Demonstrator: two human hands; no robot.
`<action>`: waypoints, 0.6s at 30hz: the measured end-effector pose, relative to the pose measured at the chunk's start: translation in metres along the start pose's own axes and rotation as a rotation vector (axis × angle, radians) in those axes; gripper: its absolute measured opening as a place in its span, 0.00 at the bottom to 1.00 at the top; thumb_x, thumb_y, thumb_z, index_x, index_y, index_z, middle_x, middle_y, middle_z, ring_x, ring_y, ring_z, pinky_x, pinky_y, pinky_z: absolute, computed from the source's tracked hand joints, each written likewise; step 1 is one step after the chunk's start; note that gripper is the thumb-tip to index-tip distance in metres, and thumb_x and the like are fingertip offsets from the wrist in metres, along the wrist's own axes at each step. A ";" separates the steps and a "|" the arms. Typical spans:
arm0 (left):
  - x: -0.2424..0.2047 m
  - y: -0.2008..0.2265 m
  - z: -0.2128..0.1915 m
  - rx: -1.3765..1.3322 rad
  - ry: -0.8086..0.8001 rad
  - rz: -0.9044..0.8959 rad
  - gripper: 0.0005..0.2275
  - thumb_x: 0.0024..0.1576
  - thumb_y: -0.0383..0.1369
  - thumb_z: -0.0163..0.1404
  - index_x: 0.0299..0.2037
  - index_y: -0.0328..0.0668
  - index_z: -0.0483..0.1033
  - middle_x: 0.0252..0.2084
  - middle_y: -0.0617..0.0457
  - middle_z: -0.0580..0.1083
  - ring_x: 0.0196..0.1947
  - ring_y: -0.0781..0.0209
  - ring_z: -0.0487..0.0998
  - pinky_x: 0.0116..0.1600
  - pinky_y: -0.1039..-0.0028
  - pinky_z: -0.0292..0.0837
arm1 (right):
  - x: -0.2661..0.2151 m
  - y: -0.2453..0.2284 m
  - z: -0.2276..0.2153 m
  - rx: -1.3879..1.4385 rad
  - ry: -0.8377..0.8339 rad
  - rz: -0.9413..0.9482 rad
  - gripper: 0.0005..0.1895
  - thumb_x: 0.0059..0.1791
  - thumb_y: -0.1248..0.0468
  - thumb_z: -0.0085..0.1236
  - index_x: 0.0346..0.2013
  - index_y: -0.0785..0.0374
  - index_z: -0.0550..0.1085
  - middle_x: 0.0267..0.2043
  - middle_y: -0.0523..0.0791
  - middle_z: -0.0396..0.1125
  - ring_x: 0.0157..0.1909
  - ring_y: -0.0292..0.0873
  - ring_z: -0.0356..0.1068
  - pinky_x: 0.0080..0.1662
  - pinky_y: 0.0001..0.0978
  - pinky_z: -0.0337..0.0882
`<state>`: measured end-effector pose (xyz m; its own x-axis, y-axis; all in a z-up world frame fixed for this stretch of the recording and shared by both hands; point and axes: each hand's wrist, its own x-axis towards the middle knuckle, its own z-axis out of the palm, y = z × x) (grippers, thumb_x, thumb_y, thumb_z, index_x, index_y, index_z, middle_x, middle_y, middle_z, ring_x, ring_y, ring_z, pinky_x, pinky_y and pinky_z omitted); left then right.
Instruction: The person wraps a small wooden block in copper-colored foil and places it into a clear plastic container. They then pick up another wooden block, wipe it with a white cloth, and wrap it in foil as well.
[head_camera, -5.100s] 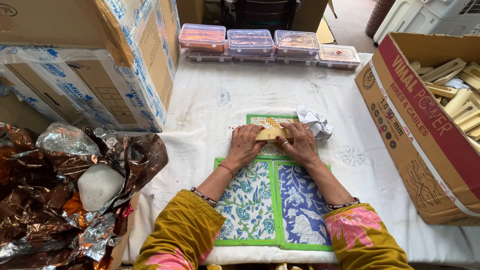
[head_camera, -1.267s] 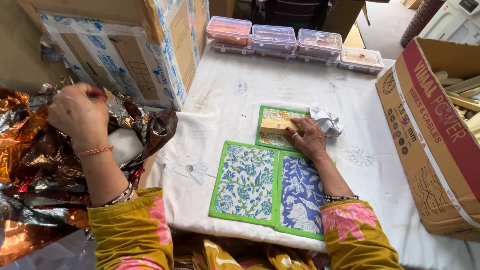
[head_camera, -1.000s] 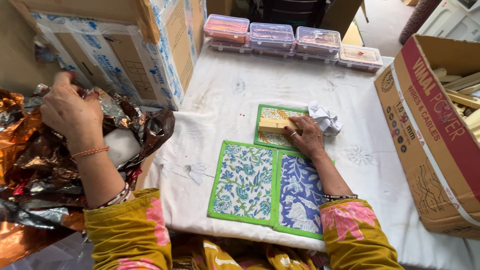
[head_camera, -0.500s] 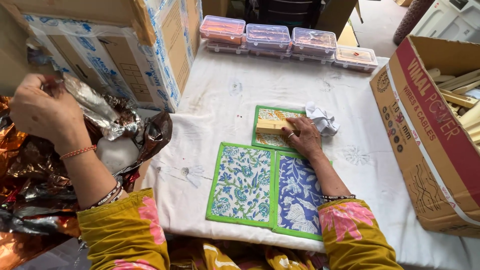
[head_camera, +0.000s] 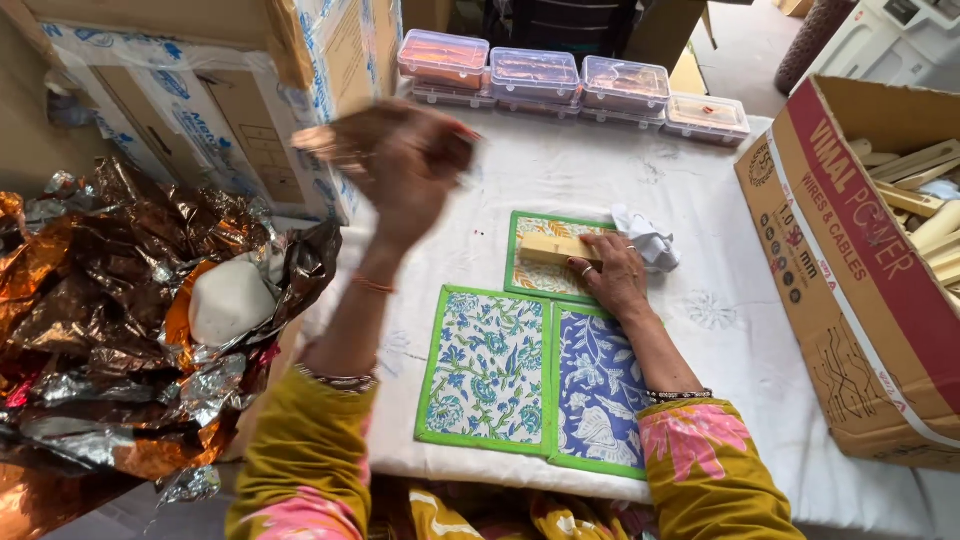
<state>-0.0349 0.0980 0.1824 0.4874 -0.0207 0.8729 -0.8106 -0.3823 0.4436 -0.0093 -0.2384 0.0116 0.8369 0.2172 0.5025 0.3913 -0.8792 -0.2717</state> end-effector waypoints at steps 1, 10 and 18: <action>-0.009 -0.005 0.020 -0.006 0.001 0.006 0.11 0.54 0.19 0.57 0.46 0.40 0.77 0.42 0.53 0.79 0.40 0.66 0.80 0.49 0.76 0.81 | 0.000 0.005 -0.001 -0.005 0.006 0.002 0.27 0.47 0.46 0.65 0.56 0.55 0.76 0.55 0.47 0.71 0.57 0.49 0.69 0.59 0.47 0.67; -0.048 -0.070 0.128 -1.269 0.006 -0.730 0.07 0.67 0.24 0.51 0.53 0.44 0.74 0.44 0.58 0.76 0.39 0.75 0.73 0.32 0.84 0.66 | -0.003 0.049 -0.012 -0.113 0.185 0.533 0.25 0.46 0.48 0.69 0.52 0.56 0.77 0.50 0.48 0.71 0.52 0.52 0.69 0.54 0.47 0.68; -0.134 -0.170 0.167 -0.583 0.274 -1.054 0.09 0.59 0.27 0.55 0.48 0.36 0.75 0.39 0.52 0.79 0.33 0.67 0.79 0.35 0.73 0.77 | -0.005 0.064 0.002 -0.165 0.222 0.491 0.25 0.47 0.47 0.68 0.52 0.57 0.77 0.50 0.49 0.71 0.52 0.54 0.69 0.53 0.49 0.68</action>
<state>0.0917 0.0117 -0.0436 0.9631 0.2687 0.0169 -0.1209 0.3756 0.9189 0.0126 -0.2953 -0.0097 0.7981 -0.3131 0.5148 -0.1040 -0.9132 -0.3941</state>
